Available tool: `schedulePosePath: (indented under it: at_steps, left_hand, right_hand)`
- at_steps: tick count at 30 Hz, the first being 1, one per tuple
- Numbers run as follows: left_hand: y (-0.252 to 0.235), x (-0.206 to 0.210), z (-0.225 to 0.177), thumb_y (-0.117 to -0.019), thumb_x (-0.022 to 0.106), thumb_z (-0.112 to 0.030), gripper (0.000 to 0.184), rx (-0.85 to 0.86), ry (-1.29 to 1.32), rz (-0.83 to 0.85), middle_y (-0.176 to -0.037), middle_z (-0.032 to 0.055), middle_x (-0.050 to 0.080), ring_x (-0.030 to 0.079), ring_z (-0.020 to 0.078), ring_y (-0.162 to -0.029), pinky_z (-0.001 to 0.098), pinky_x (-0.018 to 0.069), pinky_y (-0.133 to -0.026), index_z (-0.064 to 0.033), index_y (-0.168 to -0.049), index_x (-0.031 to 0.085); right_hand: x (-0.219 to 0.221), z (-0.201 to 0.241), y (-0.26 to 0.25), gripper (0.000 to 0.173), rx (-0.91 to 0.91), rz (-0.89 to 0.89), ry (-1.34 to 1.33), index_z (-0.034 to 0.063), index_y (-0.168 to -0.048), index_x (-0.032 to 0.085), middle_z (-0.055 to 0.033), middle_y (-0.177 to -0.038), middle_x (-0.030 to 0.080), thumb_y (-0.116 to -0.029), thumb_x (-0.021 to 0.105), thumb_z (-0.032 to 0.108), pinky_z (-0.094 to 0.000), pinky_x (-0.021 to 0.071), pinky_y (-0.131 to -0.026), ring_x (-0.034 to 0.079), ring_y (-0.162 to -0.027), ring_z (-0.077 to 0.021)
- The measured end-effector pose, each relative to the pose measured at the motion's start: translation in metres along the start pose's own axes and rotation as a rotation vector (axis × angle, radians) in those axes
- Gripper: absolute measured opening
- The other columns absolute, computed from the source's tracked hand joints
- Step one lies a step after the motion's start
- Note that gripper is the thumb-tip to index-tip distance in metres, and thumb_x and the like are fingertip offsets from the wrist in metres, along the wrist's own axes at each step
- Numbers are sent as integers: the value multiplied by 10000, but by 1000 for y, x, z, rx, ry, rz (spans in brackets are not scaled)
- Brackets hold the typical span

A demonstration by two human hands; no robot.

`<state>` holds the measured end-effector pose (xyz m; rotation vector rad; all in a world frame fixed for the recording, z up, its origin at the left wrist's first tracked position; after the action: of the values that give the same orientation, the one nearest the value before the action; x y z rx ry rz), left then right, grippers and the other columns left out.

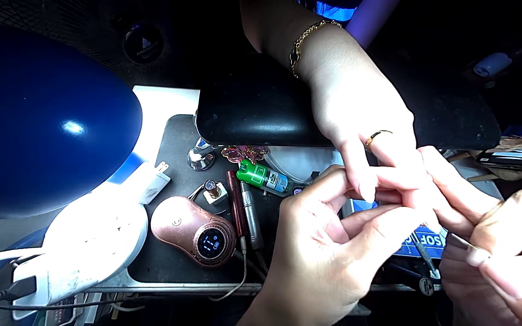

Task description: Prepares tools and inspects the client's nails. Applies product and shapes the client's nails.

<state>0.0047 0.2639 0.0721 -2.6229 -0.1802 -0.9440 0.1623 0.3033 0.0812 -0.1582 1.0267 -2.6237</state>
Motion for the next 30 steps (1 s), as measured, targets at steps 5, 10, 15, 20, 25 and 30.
schedulePosePath:
  at_steps: [5, 10, 15, 20, 25, 30]
  left_hand:
    - [1, 2, -2, -822, 639, 186, 216, 35, -58, -52, -1000, 156, 689, 721, 188, -960, 343, 629, -865, 111, -1024, 622]
    - [1, 3, 0, -780, 677, 174, 239, 96, -106, -66, -960, 145, 684, 725, 172, -908, 333, 635, -837, 116, -1003, 613]
    - [1, 3, 1, -774, 696, 160, 231, 120, -155, -86, -952, 138, 690, 725, 172, -909, 326, 638, -817, 113, -988, 622]
    - [2, 3, 2, -736, 723, 170, 282, 149, -149, -90, -944, 131, 686, 723, 157, -882, 323, 640, -818, 113, -993, 623]
    - [2, 2, 3, -733, 734, 171, 302, 138, -135, -68, -961, 140, 672, 719, 172, -903, 332, 642, -822, 114, -1007, 618]
    - [4, 1, 3, -740, 710, 179, 322, 99, -134, -38, -1008, 151, 665, 715, 168, -929, 325, 638, -834, 127, -1038, 602]
  right_hand:
    - [2, 2, 2, 134, 36, -43, -46, 62, -899, 674, -167, -1104, 752, -875, 756, 165, -431, 629, -971, 743, -1071, -342]
    - [3, 2, 2, 126, 35, -29, -30, 59, -936, 669, -190, -1149, 746, -900, 732, 162, -426, 632, -962, 738, -1085, -364]
    - [0, 1, 3, 130, 71, -6, -61, 45, -950, 675, -192, -1155, 740, -894, 734, 147, -443, 626, -972, 737, -1083, -356]
    - [1, 1, 2, 112, 74, -40, -102, 50, -941, 678, -187, -1116, 752, -894, 735, 134, -446, 634, -956, 748, -1055, -352]
    - [-1, -2, 2, 95, 92, -27, -145, 39, -952, 664, -218, -1144, 738, -897, 708, 102, -492, 628, -964, 740, -1061, -387]
    - [-6, -5, 5, 54, 105, -44, -145, 43, -953, 666, -231, -1139, 745, -926, 677, 89, -489, 624, -967, 736, -1072, -403]
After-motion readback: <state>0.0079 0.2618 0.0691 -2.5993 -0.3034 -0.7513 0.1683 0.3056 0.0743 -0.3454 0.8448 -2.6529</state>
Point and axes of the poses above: each hand's wrist, its own y-axis away from the middle knuckle, its own x-axis out of the palm, z = x × y, the point moved 2 cm from there along -y, towards the middle knuckle
